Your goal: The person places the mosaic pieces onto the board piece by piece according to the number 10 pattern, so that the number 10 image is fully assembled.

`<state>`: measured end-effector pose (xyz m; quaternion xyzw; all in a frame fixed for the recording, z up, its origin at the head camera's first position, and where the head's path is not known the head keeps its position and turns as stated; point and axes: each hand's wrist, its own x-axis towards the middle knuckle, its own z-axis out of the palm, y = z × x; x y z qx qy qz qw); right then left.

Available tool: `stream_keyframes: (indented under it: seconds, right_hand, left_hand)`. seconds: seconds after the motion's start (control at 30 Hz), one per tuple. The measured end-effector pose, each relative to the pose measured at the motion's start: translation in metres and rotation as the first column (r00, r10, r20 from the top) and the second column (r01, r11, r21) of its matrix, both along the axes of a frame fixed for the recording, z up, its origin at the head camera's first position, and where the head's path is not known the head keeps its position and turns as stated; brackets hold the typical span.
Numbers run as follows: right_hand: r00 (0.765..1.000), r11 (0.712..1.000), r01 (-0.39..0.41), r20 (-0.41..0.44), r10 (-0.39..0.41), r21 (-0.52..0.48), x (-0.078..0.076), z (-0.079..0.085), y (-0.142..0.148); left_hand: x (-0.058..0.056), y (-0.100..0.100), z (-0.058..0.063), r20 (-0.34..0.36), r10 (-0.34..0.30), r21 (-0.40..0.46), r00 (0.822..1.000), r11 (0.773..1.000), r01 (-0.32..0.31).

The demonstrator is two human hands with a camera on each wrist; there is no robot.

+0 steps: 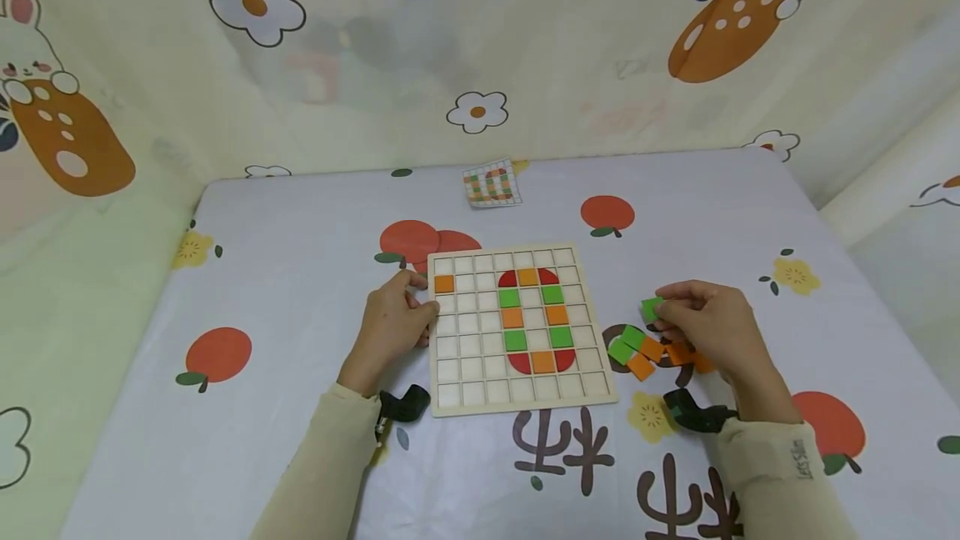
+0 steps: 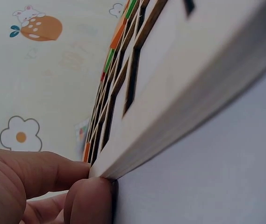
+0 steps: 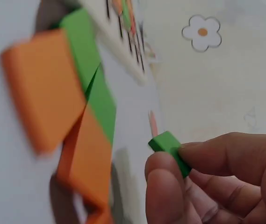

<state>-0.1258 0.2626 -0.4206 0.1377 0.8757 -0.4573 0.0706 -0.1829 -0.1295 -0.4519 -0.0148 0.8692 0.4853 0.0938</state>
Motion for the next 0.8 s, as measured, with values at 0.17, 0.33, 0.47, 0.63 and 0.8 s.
stream_keyframes:
  seconds: [0.17,0.33,0.47,0.63,0.8]
  right_hand:
    - [1.0,0.991,-0.004,-0.001,0.004,-0.131,-0.011,0.002,-0.014]
    - [0.999,0.977,-0.025,0.02,0.03,-0.213,-0.023,0.005,-0.031]
    - [0.999,0.966,-0.028,0.034,0.038,-0.257,-0.031,0.005,-0.045]
    - [0.997,0.952,-0.026,0.064,0.048,-0.304,-0.04,0.004,-0.063]
    - [0.996,0.942,-0.062,0.047,0.082,-0.331,-0.049,0.003,-0.084]
  left_hand:
    - [0.001,0.0,0.0,0.002,-0.001,0.0,1.0,1.0,0.001]
    - [0.001,-0.001,0.001,-0.018,0.0,0.006,1.0,1.0,0.0]
    - [0.001,0.0,0.001,-0.009,0.001,0.017,1.0,1.0,-0.001]
    - [0.001,0.0,0.001,-0.003,-0.007,0.011,1.0,1.0,0.007]
    - [0.001,-0.001,0.001,-0.004,-0.002,-0.004,1.0,1.0,0.002]
